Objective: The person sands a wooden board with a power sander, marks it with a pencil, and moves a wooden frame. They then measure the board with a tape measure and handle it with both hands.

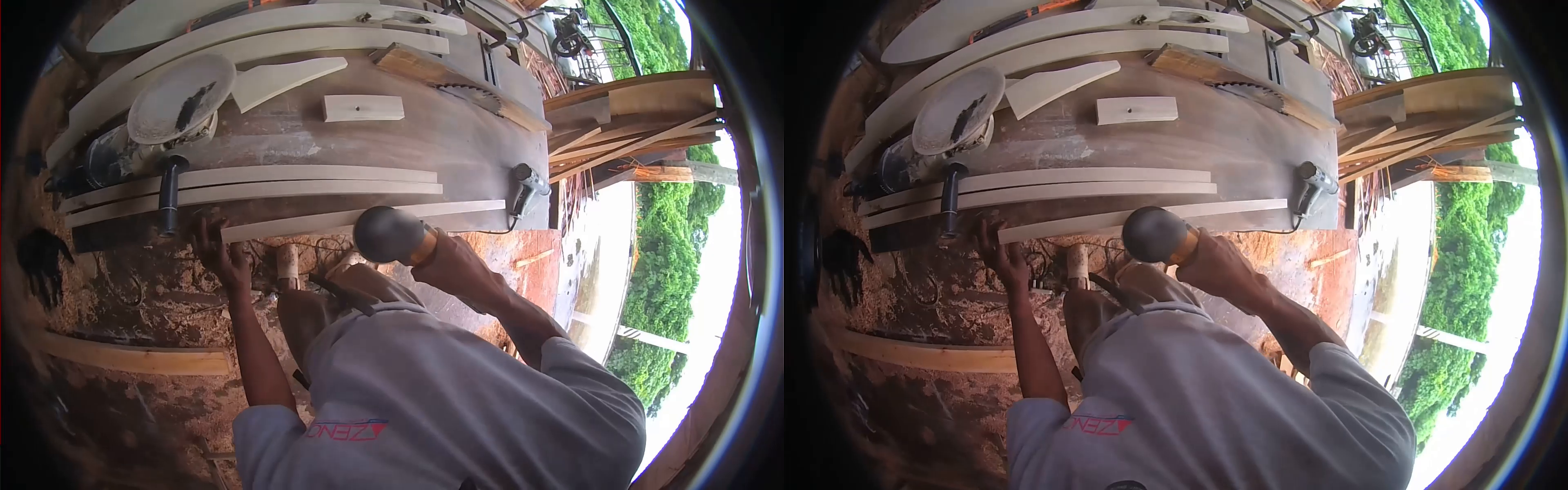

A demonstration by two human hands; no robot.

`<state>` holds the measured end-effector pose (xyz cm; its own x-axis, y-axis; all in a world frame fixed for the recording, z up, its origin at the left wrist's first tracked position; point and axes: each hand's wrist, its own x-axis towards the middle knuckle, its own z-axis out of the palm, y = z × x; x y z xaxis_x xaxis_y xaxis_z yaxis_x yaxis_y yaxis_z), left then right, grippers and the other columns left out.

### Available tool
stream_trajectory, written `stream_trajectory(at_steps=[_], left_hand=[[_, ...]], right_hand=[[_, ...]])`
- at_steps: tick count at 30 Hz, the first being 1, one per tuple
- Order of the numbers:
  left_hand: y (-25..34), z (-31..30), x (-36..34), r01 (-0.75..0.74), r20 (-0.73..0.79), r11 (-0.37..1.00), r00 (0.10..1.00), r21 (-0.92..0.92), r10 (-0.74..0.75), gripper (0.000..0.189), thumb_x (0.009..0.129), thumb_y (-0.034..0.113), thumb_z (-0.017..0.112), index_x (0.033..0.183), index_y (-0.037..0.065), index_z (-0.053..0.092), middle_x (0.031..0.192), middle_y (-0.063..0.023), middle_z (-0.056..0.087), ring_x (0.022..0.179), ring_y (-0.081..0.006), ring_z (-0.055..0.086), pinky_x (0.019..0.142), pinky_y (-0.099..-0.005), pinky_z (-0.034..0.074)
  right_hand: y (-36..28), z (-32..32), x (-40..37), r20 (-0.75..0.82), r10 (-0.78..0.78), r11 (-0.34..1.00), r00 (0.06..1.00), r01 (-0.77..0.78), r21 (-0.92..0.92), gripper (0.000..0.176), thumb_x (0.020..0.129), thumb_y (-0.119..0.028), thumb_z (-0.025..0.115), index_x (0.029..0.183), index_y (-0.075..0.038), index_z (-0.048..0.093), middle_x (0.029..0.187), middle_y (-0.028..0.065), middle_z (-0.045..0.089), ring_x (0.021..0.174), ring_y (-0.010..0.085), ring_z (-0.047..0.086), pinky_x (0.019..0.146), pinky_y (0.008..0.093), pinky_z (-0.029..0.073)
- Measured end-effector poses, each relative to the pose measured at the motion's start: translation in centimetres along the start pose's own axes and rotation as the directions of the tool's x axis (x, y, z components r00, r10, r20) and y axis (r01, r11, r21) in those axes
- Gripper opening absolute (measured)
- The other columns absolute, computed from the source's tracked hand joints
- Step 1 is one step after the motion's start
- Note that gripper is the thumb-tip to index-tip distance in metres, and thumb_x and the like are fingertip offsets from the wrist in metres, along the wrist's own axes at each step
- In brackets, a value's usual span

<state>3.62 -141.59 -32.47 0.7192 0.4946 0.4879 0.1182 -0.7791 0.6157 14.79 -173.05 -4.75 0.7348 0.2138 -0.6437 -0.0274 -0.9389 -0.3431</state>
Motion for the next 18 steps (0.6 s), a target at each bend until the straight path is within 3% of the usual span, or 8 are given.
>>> stream_trajectory(at_steps=[6, 8, 9, 12, 14, 15, 16, 18], left_hand=[[0.0, -0.2, -0.1, 0.004, 0.096, 0.999, 0.995, -0.048, 0.001, 0.038, 0.101, 0.038, 0.05, 0.12, 0.008, 0.062, 0.141, -0.0186, 0.046, 0.131, -0.0378, 0.043, 0.106, -0.052, 0.034], [0.5, -0.2, -0.1, 0.046, 0.055, 0.987, 0.998, -0.154, -0.038, 0.029, 0.1, 0.021, 0.055, 0.122, 0.002, 0.058, 0.136, -0.0189, 0.05, 0.136, -0.035, 0.039, 0.106, -0.0486, 0.036], [1.0, -0.4, 0.1, 0.082, 0.073, 0.99, 0.995, -0.111, -0.074, 0.034, 0.102, 0.029, 0.051, 0.118, 0.002, 0.061, 0.144, -0.0205, 0.041, 0.13, -0.0369, 0.045, 0.103, -0.0479, 0.041], [-1.0, 0.2, -1.0, 0.098, 0.075, 0.992, 0.993, -0.08, -0.092, 0.036, 0.102, 0.029, 0.052, 0.122, 0.0, 0.058, 0.146, -0.0209, 0.037, 0.13, -0.0361, 0.044, 0.102, -0.0476, 0.042], [2.0, -0.2, 0.1, 0.135, 0.08, 0.97, 0.989, -0.203, -0.121, 0.034, 0.101, 0.026, 0.053, 0.123, 0.0, 0.057, 0.147, -0.0206, 0.035, 0.129, -0.0368, 0.044, 0.102, -0.0483, 0.042], [1.6, -0.6, -0.1, 0.099, 0.101, 0.994, 0.99, -0.053, -0.094, 0.032, 0.101, 0.023, 0.054, 0.124, 0.0, 0.056, 0.148, -0.0203, 0.034, 0.13, -0.0375, 0.043, 0.102, -0.0482, 0.042], [1.4, -0.6, 0.0, 0.087, 0.104, 0.995, 0.991, -0.055, -0.081, 0.032, 0.101, 0.023, 0.054, 0.124, 0.0, 0.056, 0.148, -0.0203, 0.034, 0.13, -0.0375, 0.043, 0.102, -0.0482, 0.042], [0.9, -1.0, 0.3, 0.014, 0.125, 0.997, 0.992, 0.073, -0.023, 0.031, 0.099, 0.019, 0.056, 0.124, 0.0, 0.056, 0.148, -0.02, 0.035, 0.131, -0.0372, 0.042, 0.102, -0.0474, 0.043]], right_hand=[[7.9, -4.1, -0.8, -0.102, 0.117, 0.993, 0.988, -0.117, 0.011, 0.038, 0.07, -0.017, 0.07, 0.101, 0.002, 0.062, 0.084, 0.0218, 0.069, 0.083, 0.0369, 0.069, 0.073, 0.0424, 0.052], [11.0, -5.2, -0.7, -0.149, 0.198, 0.98, 0.969, -0.198, 0.011, 0.037, 0.069, -0.018, 0.07, 0.099, 0.003, 0.063, 0.083, 0.0218, 0.069, 0.081, 0.0361, 0.07, 0.073, 0.0419, 0.052], [13.1, -5.5, -0.5, -0.162, 0.23, 0.973, 0.96, -0.232, 0.008, 0.036, 0.069, -0.02, 0.07, 0.097, 0.002, 0.064, 0.081, 0.0212, 0.069, 0.08, 0.0355, 0.07, 0.072, 0.0416, 0.053], [17.0, -7.7, -0.7, -0.205, 0.254, 0.967, 0.945, -0.25, 0.044, 0.035, 0.068, -0.02, 0.071, 0.095, 0.003, 0.065, 0.08, 0.0208, 0.069, 0.079, 0.0351, 0.07, 0.072, 0.0413, 0.053], [20.9, -8.8, -0.7, -0.241, 0.274, 0.962, 0.931, -0.27, 0.049, 0.038, 0.067, -0.023, 0.074, 0.097, -0.001, 0.065, 0.076, 0.0153, 0.068, 0.071, 0.0274, 0.068, 0.067, 0.0381, 0.052], [21.6, -9.7, -0.9, -0.234, 0.339, 0.94, 0.911, -0.337, 0.049, 0.036, 0.067, -0.022, 0.073, 0.094, 0.002, 0.066, 0.075, 0.017, 0.068, 0.071, 0.0284, 0.069, 0.066, 0.0388, 0.052], [22.3, -10.5, -1.0, -0.223, 0.4, 0.915, 0.889, -0.399, 0.049, 0.035, 0.067, -0.021, 0.071, 0.091, 0.004, 0.066, 0.073, 0.0186, 0.067, 0.07, 0.0294, 0.07, 0.064, 0.0395, 0.053], [25.1, -11.3, -1.2, -0.336, 0.381, 0.924, 0.861, -0.37, 0.099, 0.035, 0.066, -0.022, 0.071, 0.087, 0.006, 0.067, 0.07, 0.0178, 0.067, 0.063, 0.0286, 0.068, 0.06, 0.0386, 0.052]])
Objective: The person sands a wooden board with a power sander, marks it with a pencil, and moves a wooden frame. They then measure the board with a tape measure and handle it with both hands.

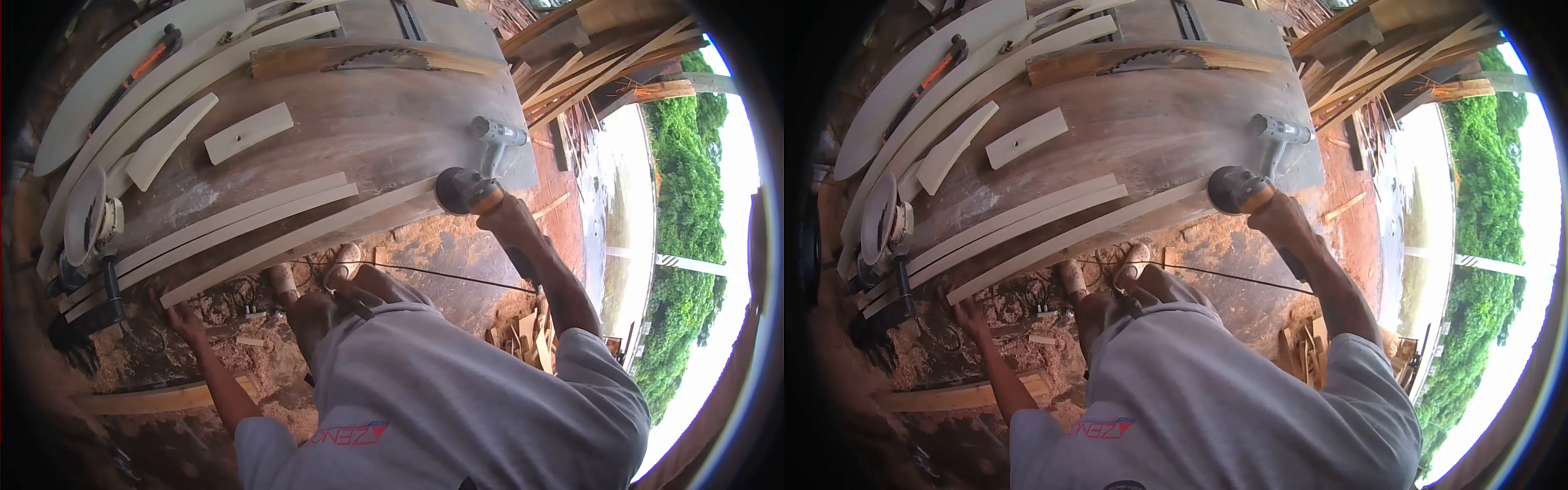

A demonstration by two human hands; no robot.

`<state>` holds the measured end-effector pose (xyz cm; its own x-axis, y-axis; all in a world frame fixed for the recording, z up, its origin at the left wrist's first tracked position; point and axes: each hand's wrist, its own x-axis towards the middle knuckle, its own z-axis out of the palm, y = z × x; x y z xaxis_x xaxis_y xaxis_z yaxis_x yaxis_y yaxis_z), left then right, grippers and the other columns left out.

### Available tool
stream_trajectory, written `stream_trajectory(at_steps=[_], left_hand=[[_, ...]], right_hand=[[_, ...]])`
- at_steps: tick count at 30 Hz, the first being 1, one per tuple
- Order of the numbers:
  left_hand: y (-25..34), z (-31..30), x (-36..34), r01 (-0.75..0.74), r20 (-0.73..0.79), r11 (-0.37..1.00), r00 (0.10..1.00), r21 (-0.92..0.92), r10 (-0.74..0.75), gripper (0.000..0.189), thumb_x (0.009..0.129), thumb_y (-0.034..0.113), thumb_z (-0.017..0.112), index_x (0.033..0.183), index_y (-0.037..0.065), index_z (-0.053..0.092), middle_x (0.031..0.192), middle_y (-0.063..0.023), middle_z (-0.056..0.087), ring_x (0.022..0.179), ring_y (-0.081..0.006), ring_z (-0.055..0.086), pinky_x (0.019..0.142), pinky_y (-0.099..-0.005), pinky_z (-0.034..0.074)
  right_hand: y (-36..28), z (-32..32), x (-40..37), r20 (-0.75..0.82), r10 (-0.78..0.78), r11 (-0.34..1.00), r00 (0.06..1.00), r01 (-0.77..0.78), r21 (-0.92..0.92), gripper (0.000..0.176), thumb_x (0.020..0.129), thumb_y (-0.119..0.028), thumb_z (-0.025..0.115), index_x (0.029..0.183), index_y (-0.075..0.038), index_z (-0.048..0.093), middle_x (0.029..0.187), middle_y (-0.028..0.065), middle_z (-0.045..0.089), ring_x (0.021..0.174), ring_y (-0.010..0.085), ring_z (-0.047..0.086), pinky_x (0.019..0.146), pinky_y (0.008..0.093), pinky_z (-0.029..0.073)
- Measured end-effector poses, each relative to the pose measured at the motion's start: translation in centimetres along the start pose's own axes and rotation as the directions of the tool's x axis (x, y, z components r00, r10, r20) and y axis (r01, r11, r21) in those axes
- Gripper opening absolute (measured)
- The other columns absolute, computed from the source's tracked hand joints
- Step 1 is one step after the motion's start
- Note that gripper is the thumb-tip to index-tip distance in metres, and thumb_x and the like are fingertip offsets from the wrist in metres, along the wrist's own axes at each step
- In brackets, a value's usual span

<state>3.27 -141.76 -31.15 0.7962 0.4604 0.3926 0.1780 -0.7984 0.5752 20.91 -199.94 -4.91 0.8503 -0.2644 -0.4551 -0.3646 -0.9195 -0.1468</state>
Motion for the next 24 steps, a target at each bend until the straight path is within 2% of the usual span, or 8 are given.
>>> stream_trajectory(at_steps=[6, 9, 11, 14, 16, 20, 21, 24], left_hand=[[-2.0, -0.5, -0.9, 0.052, 0.044, 0.999, 0.998, -0.008, -0.052, 0.044, 0.095, 0.025, 0.063, 0.134, 0.005, 0.053, 0.152, -0.021, 0.032, 0.138, -0.0386, 0.035, 0.107, -0.0483, 0.039], [-1.5, -0.5, -2.7, 0.477, -0.081, 0.825, 0.875, 0.302, -0.477, 0.075, 0.089, 0.036, 0.07, 0.145, 0.002, 0.033, 0.149, -0.0245, 0.032, 0.136, -0.0404, 0.035, 0.107, -0.048, 0.036], [3.5, 0.7, -4.5, 0.679, -0.122, 0.734, 0.731, 0.033, -0.671, 0.063, 0.092, 0.029, 0.066, 0.138, -0.002, 0.036, 0.139, -0.0238, 0.039, 0.124, -0.0364, 0.044, 0.103, -0.0458, 0.039], [24.0, 2.8, -2.8, 0.389, 0.364, 0.845, 0.896, -0.367, -0.254, 0.037, 0.095, 0.022, 0.06, 0.121, -0.002, 0.053, 0.109, -0.0161, 0.061, 0.101, -0.0271, 0.058, 0.092, -0.0393, 0.046], [34.0, 5.0, -1.0, 0.403, 0.84, 0.814, 0.513, -0.419, 0.178, 0.053, 0.097, 0.043, 0.056, 0.129, 0.0, 0.053, 0.122, -0.0191, 0.06, 0.118, -0.0297, 0.056, 0.097, -0.04, 0.047], [46.6, 11.8, -3.8, 0.625, 0.701, 0.665, -0.252, -0.408, 0.667, 0.065, 0.097, 0.048, 0.055, 0.139, 0.001, 0.038, 0.111, -0.0123, 0.062, 0.096, -0.0177, 0.058, 0.08, -0.0332, 0.048], [48.4, 13.9, -6.1, 0.687, 0.574, 0.497, -0.141, -0.531, 0.807, 0.052, 0.098, 0.047, 0.054, 0.124, 0.003, 0.047, 0.089, -0.0052, 0.06, 0.08, -0.0125, 0.054, 0.069, -0.0288, 0.045], [52.4, 13.5, -4.5, 0.735, 0.585, 0.562, -0.28, -0.38, 0.761, 0.05, 0.089, 0.055, 0.063, 0.089, 0.005, 0.057, 0.071, -0.001, 0.056, 0.066, -0.0126, 0.058, 0.061, -0.0277, 0.048]], right_hand=[[7.0, -2.0, 1.9, -0.034, 0.149, 0.988, 0.988, -0.147, 0.051, 0.038, 0.067, -0.022, 0.073, 0.093, 0.005, 0.066, 0.076, 0.0178, 0.068, 0.068, 0.0262, 0.069, 0.061, 0.0378, 0.052], [8.4, -1.5, -2.1, -0.176, 0.13, 0.956, 0.976, -0.076, 0.285, 0.036, 0.069, -0.019, 0.073, 0.097, 0.003, 0.066, 0.08, 0.0134, 0.069, 0.069, 0.0232, 0.067, 0.061, 0.0368, 0.051], [8.3, -0.3, -4.3, -0.208, 0.123, 0.793, 0.971, 0.03, 0.608, 0.034, 0.071, -0.016, 0.071, 0.1, 0.001, 0.065, 0.081, 0.0094, 0.067, 0.068, 0.0205, 0.064, 0.061, 0.035, 0.051], [8.3, 3.4, -5.0, -0.161, 0.253, 0.42, 0.954, 0.042, 0.907, 0.033, 0.071, -0.014, 0.071, 0.1, 0.001, 0.065, 0.079, 0.0087, 0.065, 0.066, 0.0195, 0.063, 0.06, 0.0338, 0.051], [8.0, 5.0, -4.5, -0.164, 0.224, 0.287, 0.961, 0.095, 0.953, 0.035, 0.071, -0.013, 0.071, 0.101, 0.002, 0.063, 0.078, 0.0104, 0.064, 0.065, 0.0196, 0.063, 0.06, 0.0333, 0.052], [7.1, 4.3, -3.7, -0.127, 0.195, 0.0, 0.972, 0.13, 0.992, 0.033, 0.072, -0.009, 0.066, 0.103, 0.003, 0.06, 0.077, 0.0112, 0.063, 0.064, 0.0204, 0.062, 0.058, 0.0321, 0.051], [7.1, 3.0, -3.9, -0.236, 0.152, -0.013, 0.96, 0.241, 0.971, 0.033, 0.073, -0.009, 0.065, 0.103, 0.004, 0.059, 0.076, 0.0115, 0.062, 0.064, 0.0202, 0.062, 0.058, 0.0317, 0.051], [7.7, 0.3, -4.4, -0.416, 0.133, -0.058, 0.9, 0.426, 0.903, 0.038, 0.076, -0.01, 0.06, 0.111, 0.004, 0.054, 0.077, 0.0129, 0.06, 0.067, 0.0188, 0.059, 0.06, 0.0288, 0.05]])
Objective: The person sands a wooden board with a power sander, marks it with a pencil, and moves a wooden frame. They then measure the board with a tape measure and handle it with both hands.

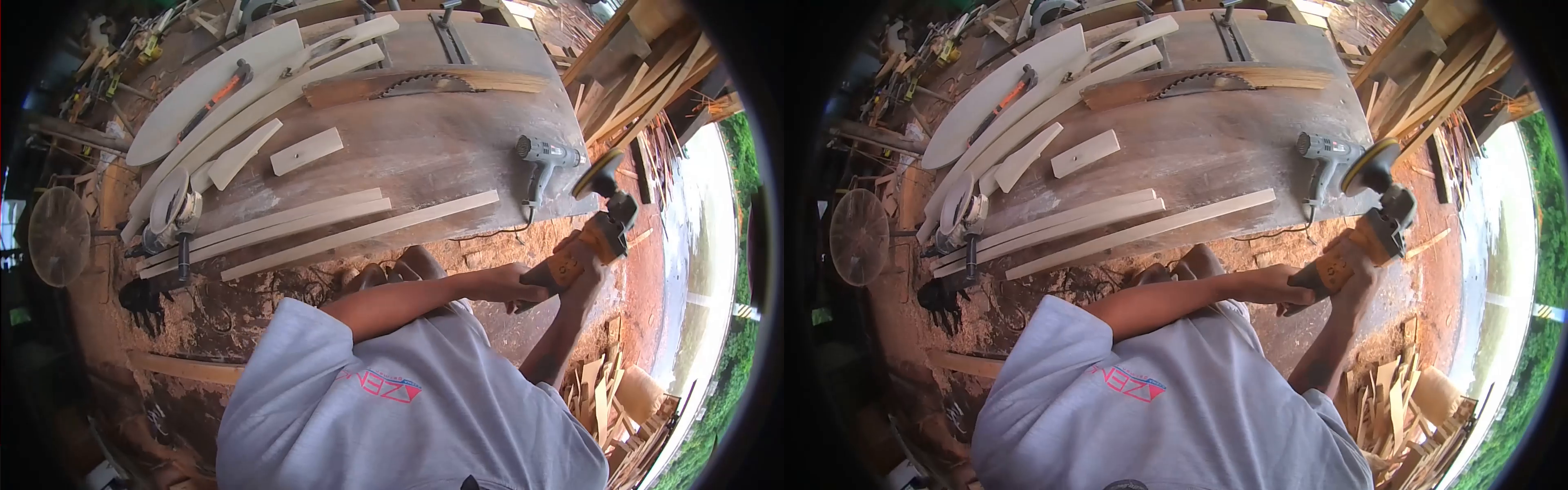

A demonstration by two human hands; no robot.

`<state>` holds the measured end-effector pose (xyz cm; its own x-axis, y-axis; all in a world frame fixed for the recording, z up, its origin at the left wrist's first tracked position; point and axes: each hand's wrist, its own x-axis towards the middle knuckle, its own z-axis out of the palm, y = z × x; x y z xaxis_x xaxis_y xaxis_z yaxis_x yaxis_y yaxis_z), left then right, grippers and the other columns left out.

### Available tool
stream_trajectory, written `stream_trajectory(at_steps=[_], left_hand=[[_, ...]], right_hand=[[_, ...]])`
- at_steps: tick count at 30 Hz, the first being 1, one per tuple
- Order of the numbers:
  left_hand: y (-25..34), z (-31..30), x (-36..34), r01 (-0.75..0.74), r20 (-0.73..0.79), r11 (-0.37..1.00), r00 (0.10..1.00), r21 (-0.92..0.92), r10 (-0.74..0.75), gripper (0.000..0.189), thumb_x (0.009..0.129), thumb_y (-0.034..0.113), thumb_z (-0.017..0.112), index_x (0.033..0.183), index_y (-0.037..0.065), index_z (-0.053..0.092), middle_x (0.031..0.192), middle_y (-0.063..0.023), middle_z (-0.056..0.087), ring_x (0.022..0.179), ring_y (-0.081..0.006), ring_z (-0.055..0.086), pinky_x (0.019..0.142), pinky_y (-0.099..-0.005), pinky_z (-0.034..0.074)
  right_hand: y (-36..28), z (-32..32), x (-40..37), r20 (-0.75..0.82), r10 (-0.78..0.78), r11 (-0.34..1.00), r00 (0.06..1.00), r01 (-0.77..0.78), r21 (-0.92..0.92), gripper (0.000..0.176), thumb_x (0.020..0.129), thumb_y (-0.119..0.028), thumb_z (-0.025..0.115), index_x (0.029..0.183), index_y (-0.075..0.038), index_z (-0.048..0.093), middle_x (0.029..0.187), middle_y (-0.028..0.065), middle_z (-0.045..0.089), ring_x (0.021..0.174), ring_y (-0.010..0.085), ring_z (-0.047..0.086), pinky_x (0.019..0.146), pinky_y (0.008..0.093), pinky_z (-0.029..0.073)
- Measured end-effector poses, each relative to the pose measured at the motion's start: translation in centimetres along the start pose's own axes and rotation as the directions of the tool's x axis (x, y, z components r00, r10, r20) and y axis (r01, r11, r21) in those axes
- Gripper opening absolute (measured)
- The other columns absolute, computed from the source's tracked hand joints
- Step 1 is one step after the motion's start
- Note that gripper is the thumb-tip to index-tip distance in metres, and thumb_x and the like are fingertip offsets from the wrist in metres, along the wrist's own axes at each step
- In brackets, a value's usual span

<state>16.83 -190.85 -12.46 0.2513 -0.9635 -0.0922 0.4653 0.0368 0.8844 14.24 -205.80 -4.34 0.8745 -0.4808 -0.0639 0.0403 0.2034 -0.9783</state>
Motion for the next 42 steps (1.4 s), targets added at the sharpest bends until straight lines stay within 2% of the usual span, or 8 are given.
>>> stream_trajectory(at_steps=[8, 18, 22, 25, 30, 34, 37, 42], left_hand=[[1.3, -0.1, 2.1, 0.082, -0.15, 0.992, 0.986, 0.096, -0.067, 0.049, 0.083, 0.053, 0.072, 0.087, 0.006, 0.06, 0.07, -0.0005, 0.057, 0.067, -0.0118, 0.057, 0.061, -0.0264, 0.045], [-0.3, -2.2, 4.5, -0.115, -0.568, 0.993, 0.818, -0.014, 0.087, 0.038, 0.081, 0.026, 0.07, 0.098, -0.002, 0.051, 0.079, -0.0106, 0.057, 0.07, -0.0215, 0.062, 0.058, -0.03, 0.049], [-2.9, -4.8, 7.3, 0.365, -0.887, 0.885, 0.449, 0.29, 0.106, 0.057, 0.083, 0.031, 0.067, 0.106, -0.018, 0.049, 0.079, -0.0197, 0.061, 0.071, -0.0308, 0.065, 0.059, -0.0359, 0.052], [-1.5, -6.7, 6.3, 0.421, -0.778, 0.848, 0.629, 0.321, -0.018, 0.079, 0.089, 0.043, 0.062, 0.123, -0.025, 0.039, 0.098, -0.0385, 0.062, 0.094, -0.0407, 0.067, 0.081, -0.0418, 0.054], [-2.8, -7.3, -3.0, 0.328, -0.619, 0.767, 0.777, 0.552, 0.113, 0.068, 0.09, 0.052, 0.062, 0.128, -0.003, 0.051, 0.105, -0.0235, 0.068, 0.091, -0.037, 0.069, 0.078, -0.044, 0.056], [-5.3, -5.3, -16.2, 0.585, -0.731, 0.493, 0.281, 0.644, 0.622, 0.026, 0.087, 0.015, 0.068, 0.109, 0.004, 0.06, 0.096, -0.0141, 0.063, 0.087, -0.0326, 0.064, 0.076, -0.0409, 0.053], [-7.6, -4.7, -24.9, 0.795, -0.803, 0.469, 0.036, 0.384, 0.595, 0.03, 0.084, 0.01, 0.068, 0.112, 0.005, 0.059, 0.109, -0.0151, 0.057, 0.103, -0.0346, 0.057, 0.09, -0.0451, 0.047], [-8.0, -5.9, -31.7, 0.923, -0.816, 0.217, 0.148, 0.316, 0.558, 0.043, 0.079, 0.012, 0.071, 0.12, 0.004, 0.057, 0.121, -0.0149, 0.053, 0.117, -0.0331, 0.049, 0.104, -0.0504, 0.034]], right_hand=[[1.5, -2.4, 4.2, 0.176, 0.054, 0.979, 0.983, -0.087, 0.182, 0.047, 0.075, -0.016, 0.061, 0.118, -0.001, 0.05, 0.087, 0.0115, 0.058, 0.073, 0.0234, 0.06, 0.066, 0.0335, 0.052], [13.9, 0.4, 14.4, 0.743, 0.402, 0.397, 0.535, -0.833, 0.385, 0.055, 0.082, -0.031, 0.068, 0.119, 0.003, 0.047, 0.086, 0.0073, 0.055, 0.071, 0.0189, 0.055, 0.068, 0.0349, 0.05], [14.4, 2.6, 15.5, 0.433, 0.696, 0.691, 0.572, -0.699, -0.187, 0.033, 0.079, -0.017, 0.067, 0.104, 0.001, 0.056, 0.08, 0.0097, 0.061, 0.067, 0.0194, 0.061, 0.063, 0.0316, 0.054], [15.6, 2.0, 17.5, 0.476, 0.752, 0.618, 0.456, -0.74, -0.267, 0.034, 0.076, -0.015, 0.067, 0.105, -0.001, 0.056, 0.08, 0.0083, 0.061, 0.067, 0.0199, 0.062, 0.064, 0.0339, 0.054], [15.9, 1.0, 19.2, 0.531, 0.761, 0.596, 0.372, -0.725, -0.346, 0.044, 0.073, -0.02, 0.069, 0.111, -0.004, 0.054, 0.083, 0.0078, 0.062, 0.064, 0.0197, 0.061, 0.06, 0.0338, 0.054], [13.9, 1.5, 19.7, 0.442, 0.837, 0.518, 0.322, -0.726, -0.452, 0.045, 0.072, -0.019, 0.069, 0.111, -0.003, 0.053, 0.082, 0.0075, 0.061, 0.065, 0.0186, 0.062, 0.058, 0.0336, 0.053], [11.8, 2.7, 17.7, 0.38, 0.691, 0.559, 0.615, -0.122, -0.82, 0.038, 0.07, -0.016, 0.071, 0.1, 0.002, 0.057, 0.074, 0.0073, 0.059, 0.065, 0.0157, 0.059, 0.059, 0.0316, 0.048], [13.5, 3.0, 16.2, 0.392, 0.449, 0.531, 0.803, 0.113, -0.84, 0.044, 0.068, -0.019, 0.074, 0.101, 0.007, 0.061, 0.078, 0.0102, 0.064, 0.07, 0.0178, 0.06, 0.064, 0.0311, 0.048]])
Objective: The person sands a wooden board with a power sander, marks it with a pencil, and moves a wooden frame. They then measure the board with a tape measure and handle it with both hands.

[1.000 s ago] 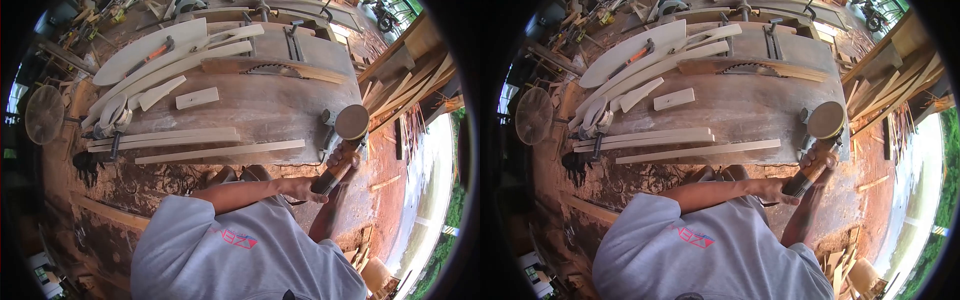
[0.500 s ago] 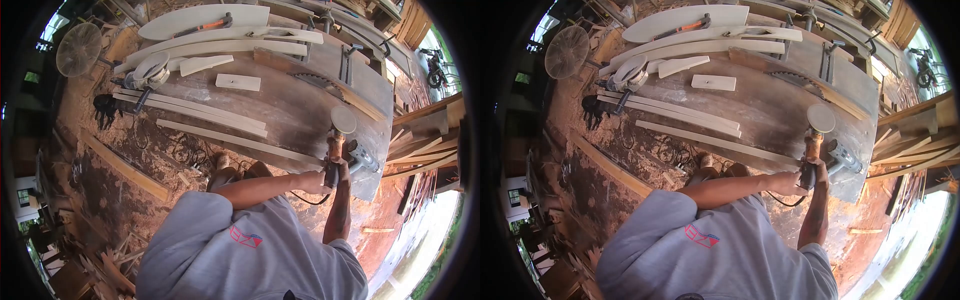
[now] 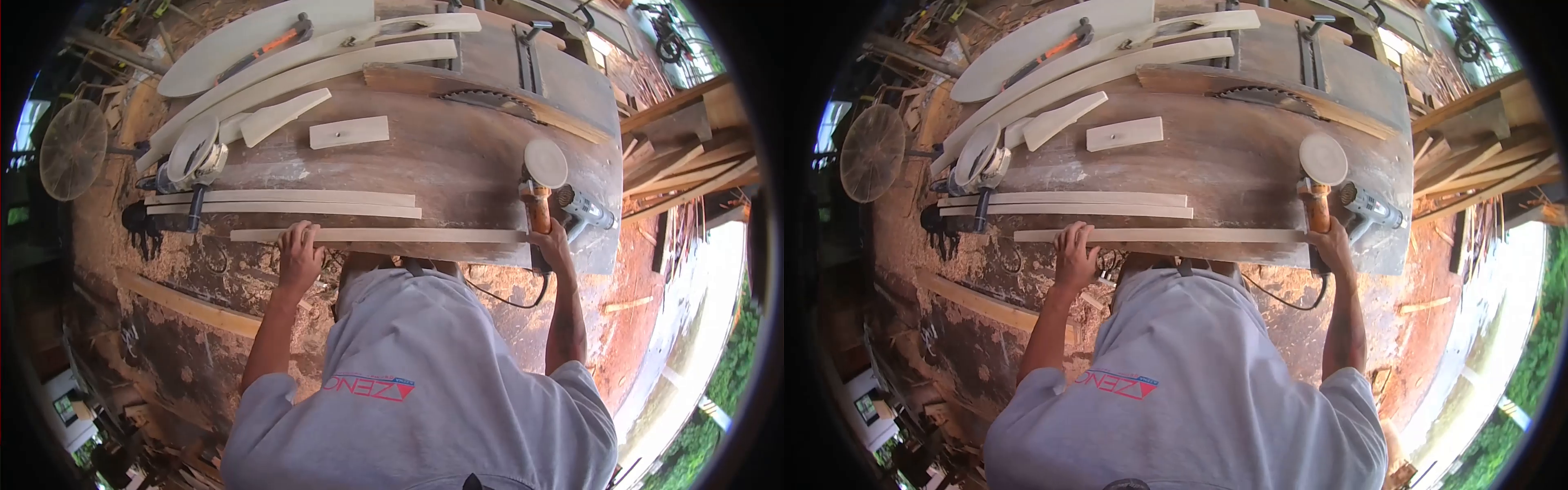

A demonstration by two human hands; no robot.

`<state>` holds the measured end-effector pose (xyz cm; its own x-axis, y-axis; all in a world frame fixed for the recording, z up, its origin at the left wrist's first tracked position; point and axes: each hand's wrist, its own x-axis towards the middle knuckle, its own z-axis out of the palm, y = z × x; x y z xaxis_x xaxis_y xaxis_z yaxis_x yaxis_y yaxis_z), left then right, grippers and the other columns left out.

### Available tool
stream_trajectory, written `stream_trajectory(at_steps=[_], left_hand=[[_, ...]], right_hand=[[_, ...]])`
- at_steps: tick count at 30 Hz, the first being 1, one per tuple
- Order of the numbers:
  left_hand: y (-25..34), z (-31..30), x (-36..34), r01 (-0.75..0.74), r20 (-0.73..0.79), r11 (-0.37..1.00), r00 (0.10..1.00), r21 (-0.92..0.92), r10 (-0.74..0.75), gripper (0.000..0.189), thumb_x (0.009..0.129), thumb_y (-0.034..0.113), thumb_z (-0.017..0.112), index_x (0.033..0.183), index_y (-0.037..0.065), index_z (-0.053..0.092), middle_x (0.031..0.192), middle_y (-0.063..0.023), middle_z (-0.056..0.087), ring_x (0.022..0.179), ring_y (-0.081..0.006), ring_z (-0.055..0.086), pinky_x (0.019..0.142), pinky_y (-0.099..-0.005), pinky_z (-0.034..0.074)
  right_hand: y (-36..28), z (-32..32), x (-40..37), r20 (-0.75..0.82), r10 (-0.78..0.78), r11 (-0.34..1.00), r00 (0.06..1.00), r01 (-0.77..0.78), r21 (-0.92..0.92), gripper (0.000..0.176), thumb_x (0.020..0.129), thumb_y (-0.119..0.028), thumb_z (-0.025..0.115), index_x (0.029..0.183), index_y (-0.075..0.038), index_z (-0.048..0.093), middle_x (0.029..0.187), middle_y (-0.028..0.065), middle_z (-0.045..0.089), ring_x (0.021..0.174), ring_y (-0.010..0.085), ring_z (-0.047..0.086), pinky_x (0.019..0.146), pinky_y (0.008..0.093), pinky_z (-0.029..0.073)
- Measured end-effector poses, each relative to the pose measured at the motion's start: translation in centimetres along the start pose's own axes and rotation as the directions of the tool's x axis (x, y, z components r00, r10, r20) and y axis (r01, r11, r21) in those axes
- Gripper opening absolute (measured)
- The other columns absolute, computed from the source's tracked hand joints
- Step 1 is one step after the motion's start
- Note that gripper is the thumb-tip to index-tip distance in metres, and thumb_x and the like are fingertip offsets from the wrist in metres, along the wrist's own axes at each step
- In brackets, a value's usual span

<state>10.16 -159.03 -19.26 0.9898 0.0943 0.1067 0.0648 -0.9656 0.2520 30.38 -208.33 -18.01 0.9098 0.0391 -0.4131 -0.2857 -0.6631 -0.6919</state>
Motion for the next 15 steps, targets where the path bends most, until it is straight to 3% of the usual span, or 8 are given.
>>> stream_trajectory(at_steps=[2, 7, 10, 13, 15], left_hand=[[-2.1, 1.0, 0.5, -0.082, 0.103, 0.994, 0.991, -0.069, 0.089, 0.045, 0.078, 0.013, 0.071, 0.12, 0.004, 0.057, 0.119, -0.0145, 0.056, 0.117, -0.0322, 0.05, 0.104, -0.0506, 0.033], [-3.7, 2.5, 3.2, -0.245, 0.239, 0.962, 0.934, -0.119, 0.267, 0.032, 0.074, 0.008, 0.068, 0.105, 0.005, 0.063, 0.101, -0.0112, 0.061, 0.098, -0.0311, 0.059, 0.083, -0.0446, 0.044], [-3.9, 1.8, 3.9, -0.267, 0.265, 0.936, 0.908, -0.228, 0.324, 0.03, 0.073, 0.009, 0.068, 0.103, 0.005, 0.063, 0.099, -0.0113, 0.062, 0.094, -0.0321, 0.061, 0.08, -0.0441, 0.047], [-4.3, 2.6, 3.5, -0.296, 0.2, 0.913, 0.913, -0.281, 0.357, 0.027, 0.071, 0.005, 0.064, 0.098, 0.004, 0.061, 0.1, -0.0128, 0.062, 0.092, -0.0331, 0.062, 0.079, -0.0438, 0.048], [-4.6, 3.8, 2.4, -0.352, 0.068, 0.892, 0.921, -0.285, 0.384, 0.028, 0.068, -0.001, 0.058, 0.096, 0.001, 0.058, 0.101, -0.0157, 0.061, 0.093, -0.0351, 0.061, 0.084, -0.0453, 0.047]], right_hand=[[-0.5, 0.1, 0.8, 0.004, -0.037, 0.999, 0.999, 0.037, 0.028, 0.043, 0.068, -0.017, 0.073, 0.102, 0.006, 0.061, 0.081, 0.0067, 0.063, 0.071, 0.0152, 0.057, 0.066, 0.03, 0.048], [-0.1, -0.3, 2.3, -0.05, -0.064, 0.997, 0.997, 0.062, -0.042, 0.056, 0.065, -0.017, 0.076, 0.113, 0.007, 0.061, 0.089, 0.0111, 0.066, 0.08, 0.0177, 0.062, 0.074, 0.0314, 0.05], [-0.2, 0.6, 2.5, -0.139, -0.111, 0.988, 0.984, 0.094, -0.125, 0.065, 0.066, -0.02, 0.078, 0.122, 0.005, 0.058, 0.099, 0.0167, 0.068, 0.09, 0.0236, 0.066, 0.083, 0.0343, 0.051], [-0.9, 1.8, 1.2, -0.215, -0.069, 0.974, 0.974, 0.019, -0.226, 0.073, 0.068, -0.024, 0.079, 0.13, 0.002, 0.053, 0.112, 0.0236, 0.066, 0.106, 0.0349, 0.065, 0.091, 0.0397, 0.05], [0.0, 2.1, 1.2, -0.257, -0.049, 0.977, 0.965, -0.008, -0.215, 0.073, 0.068, -0.025, 0.079, 0.131, 0.003, 0.052, 0.111, 0.0239, 0.067, 0.106, 0.0352, 0.065, 0.091, 0.0398, 0.05]])
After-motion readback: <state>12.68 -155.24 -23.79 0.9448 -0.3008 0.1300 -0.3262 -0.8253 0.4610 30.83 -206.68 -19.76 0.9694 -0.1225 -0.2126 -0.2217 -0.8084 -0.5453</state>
